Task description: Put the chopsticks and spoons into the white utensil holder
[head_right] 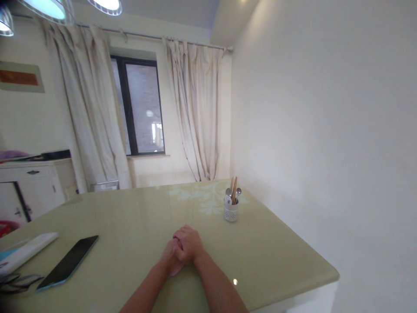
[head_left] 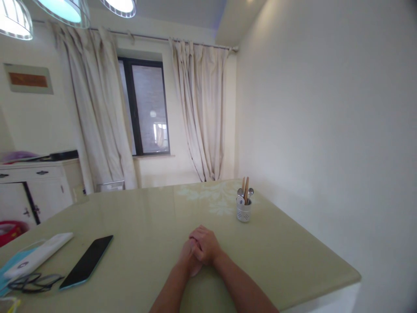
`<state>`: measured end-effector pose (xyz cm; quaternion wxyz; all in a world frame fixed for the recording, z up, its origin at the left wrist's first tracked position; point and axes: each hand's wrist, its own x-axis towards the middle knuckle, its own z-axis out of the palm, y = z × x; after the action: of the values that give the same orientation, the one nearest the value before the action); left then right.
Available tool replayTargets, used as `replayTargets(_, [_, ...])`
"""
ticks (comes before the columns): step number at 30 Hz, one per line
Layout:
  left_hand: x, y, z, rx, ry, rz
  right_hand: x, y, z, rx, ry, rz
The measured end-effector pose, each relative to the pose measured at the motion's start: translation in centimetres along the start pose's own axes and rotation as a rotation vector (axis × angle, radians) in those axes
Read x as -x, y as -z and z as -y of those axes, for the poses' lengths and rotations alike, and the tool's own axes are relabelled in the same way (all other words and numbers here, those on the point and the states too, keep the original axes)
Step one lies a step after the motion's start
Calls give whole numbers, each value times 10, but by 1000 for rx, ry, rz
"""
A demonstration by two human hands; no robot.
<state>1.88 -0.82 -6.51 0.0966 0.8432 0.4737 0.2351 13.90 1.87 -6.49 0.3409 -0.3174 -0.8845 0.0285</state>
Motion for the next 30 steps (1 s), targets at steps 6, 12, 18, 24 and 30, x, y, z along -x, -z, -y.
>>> replayTargets(6, [2, 9, -6, -41, 116, 15, 1, -3, -1, 15, -29, -48])
replayTargets(12, [3, 11, -10, -117, 231, 8, 0, -2, -4, 57, -186, -254])
replayTargets(18, [6, 8, -10, -193, 310, -22, 1, 14, -34, 155, -698, -703])
replayTargets(24, [3, 7, -8, -161, 349, -60, 23, 54, -85, 273, -1210, -1009])
replayTargets(30, [1, 3, -4, -75, 370, -145, 31, 91, -116, 231, -1202, -881])
